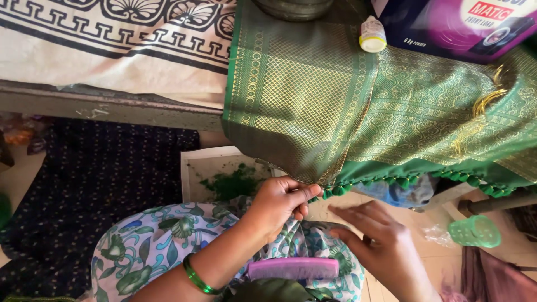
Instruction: Tying and trimming decorative tassels along the edge of a green saree.
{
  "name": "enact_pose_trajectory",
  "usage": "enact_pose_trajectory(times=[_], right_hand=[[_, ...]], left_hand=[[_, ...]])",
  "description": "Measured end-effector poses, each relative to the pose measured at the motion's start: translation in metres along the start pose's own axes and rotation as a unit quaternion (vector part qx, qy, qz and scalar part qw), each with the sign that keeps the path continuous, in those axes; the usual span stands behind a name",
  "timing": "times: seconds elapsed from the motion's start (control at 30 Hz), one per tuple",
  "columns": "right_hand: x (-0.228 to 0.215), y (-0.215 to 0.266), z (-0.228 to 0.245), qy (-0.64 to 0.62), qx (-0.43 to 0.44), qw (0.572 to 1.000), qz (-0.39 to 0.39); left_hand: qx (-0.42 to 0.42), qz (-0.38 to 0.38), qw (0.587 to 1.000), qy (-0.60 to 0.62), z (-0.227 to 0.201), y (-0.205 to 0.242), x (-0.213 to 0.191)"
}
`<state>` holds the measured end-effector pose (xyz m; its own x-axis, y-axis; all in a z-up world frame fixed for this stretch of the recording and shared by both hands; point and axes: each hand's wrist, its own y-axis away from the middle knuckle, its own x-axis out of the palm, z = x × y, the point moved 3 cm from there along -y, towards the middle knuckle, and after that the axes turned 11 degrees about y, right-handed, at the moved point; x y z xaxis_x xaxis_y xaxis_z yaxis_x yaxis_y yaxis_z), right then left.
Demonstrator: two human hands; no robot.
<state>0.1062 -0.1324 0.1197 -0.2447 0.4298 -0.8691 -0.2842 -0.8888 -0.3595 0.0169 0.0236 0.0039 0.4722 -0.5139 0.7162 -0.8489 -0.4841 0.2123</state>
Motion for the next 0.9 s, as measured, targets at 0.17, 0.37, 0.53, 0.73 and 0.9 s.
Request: enact_pose_trajectory(times=[0.17,0.37,0.53,0.73,0.9], right_hand=[[-0.016,-0.019,0.006,0.052,-0.071,0.996,0.004],[-0.022,-0.053,0.020,0.100,-0.118,0.988,-0.015],[-0.029,-0.078,0.044,0.130,-0.238,0.963,-0.009],[-0.028,-0.103,0.056,0.202,-0.391,0.897,0.048],[-0.012,-0.116,0.056,0.188,-0.398,0.884,0.160]], left_hand=[[0.011,0.028,0.998,-0.053,-0.009,0.001,0.000],[0.023,0.100,0.990,-0.099,-0.020,0.006,0.007],[0.095,0.076,0.959,-0.254,-0.029,0.010,0.009],[0.210,0.031,0.942,-0.261,0.010,0.001,-0.003],[0.218,0.044,0.967,-0.121,0.025,0.005,-0.008]])
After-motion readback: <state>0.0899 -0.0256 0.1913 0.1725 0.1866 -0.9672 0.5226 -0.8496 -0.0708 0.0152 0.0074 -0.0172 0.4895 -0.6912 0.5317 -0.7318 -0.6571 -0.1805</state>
